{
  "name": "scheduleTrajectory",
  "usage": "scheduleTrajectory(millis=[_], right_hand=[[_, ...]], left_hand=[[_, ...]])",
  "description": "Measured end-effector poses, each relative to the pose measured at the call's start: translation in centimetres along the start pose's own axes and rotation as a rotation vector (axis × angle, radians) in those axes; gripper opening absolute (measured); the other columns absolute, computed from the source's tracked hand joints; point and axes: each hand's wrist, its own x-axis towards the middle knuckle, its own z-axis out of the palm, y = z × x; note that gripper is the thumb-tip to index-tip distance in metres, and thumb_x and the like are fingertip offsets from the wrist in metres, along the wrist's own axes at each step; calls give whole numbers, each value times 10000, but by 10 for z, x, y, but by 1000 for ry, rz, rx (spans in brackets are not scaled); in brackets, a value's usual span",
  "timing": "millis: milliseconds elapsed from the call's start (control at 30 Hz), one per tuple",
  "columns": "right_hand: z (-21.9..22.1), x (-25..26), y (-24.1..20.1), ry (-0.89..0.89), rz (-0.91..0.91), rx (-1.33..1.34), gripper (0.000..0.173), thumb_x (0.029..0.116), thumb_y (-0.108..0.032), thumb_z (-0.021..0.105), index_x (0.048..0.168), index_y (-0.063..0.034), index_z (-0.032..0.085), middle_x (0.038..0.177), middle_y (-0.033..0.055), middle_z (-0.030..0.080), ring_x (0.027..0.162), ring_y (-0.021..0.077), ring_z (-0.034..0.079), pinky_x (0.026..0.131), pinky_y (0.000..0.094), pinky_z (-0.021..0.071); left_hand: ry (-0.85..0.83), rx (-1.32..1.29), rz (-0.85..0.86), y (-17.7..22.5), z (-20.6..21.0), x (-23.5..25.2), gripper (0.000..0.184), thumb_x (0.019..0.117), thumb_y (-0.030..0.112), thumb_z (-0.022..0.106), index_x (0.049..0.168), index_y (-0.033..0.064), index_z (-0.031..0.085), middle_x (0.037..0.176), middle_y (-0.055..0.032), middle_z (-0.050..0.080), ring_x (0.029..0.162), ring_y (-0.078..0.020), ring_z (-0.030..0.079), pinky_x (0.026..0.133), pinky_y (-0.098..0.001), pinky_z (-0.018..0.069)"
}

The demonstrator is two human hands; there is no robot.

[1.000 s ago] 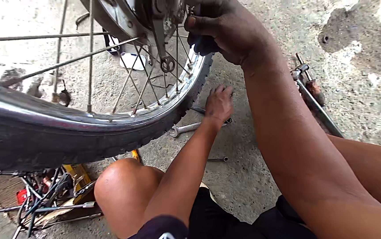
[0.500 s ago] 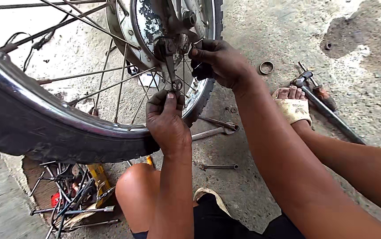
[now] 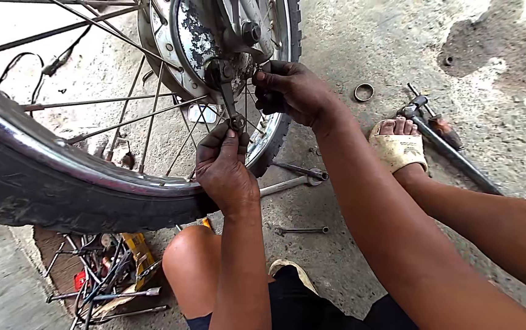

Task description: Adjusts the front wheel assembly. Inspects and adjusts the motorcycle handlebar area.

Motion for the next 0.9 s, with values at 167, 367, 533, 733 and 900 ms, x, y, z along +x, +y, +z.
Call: scheduleTrajectory(millis=[167, 367, 533, 733, 900], right_hand=[[-1, -2, -1, -6, 7, -7, 161, 1065, -183, 569, 1097, -27, 591, 869, 108, 649, 719, 208, 684, 668, 361, 620], [-1, 0, 0, -10, -2, -8, 158, 1056, -174, 585, 1090, -20, 589, 855, 110, 649, 707, 205, 686, 661, 355, 624], [-3, 0, 1, -22, -4, -3, 149, 1058, -174, 579, 1081, -27, 594, 858, 104, 648, 702, 201, 680, 650, 348, 619], [-3, 0, 0, -20, -2, -6, 146, 1055, -172, 584, 1086, -30, 594, 854, 104, 650, 708, 199, 687, 677, 364, 631], [-3, 2, 1, -22, -2, -5, 143, 1056, -167, 580, 1077, -26, 594, 857, 109, 655, 714, 213, 693, 679, 372, 632]], left_hand=[[-76, 37, 32, 0, -6, -2, 145, 964, -52, 641, 1103, -26, 674, 1045, -149, 730, 909, -244, 742, 835, -393, 637], [-159, 58, 73, 2, -6, -9, 207, 991, -30, 593, 1188, -51, 653, 1126, -178, 710, 1020, -274, 720, 931, -431, 605], [-164, 180, 205, -3, -4, -8, 291, 895, -3, 762, 1162, -15, 648, 1041, -126, 720, 935, -235, 732, 884, -420, 631], [-105, 319, 220, -2, 3, -8, 262, 899, 27, 772, 1130, 28, 648, 977, -83, 716, 843, -195, 734, 787, -371, 652], [-71, 366, 143, 5, 3, -7, 329, 879, 57, 801, 1169, 33, 648, 980, -86, 719, 809, -191, 738, 733, -366, 658]])
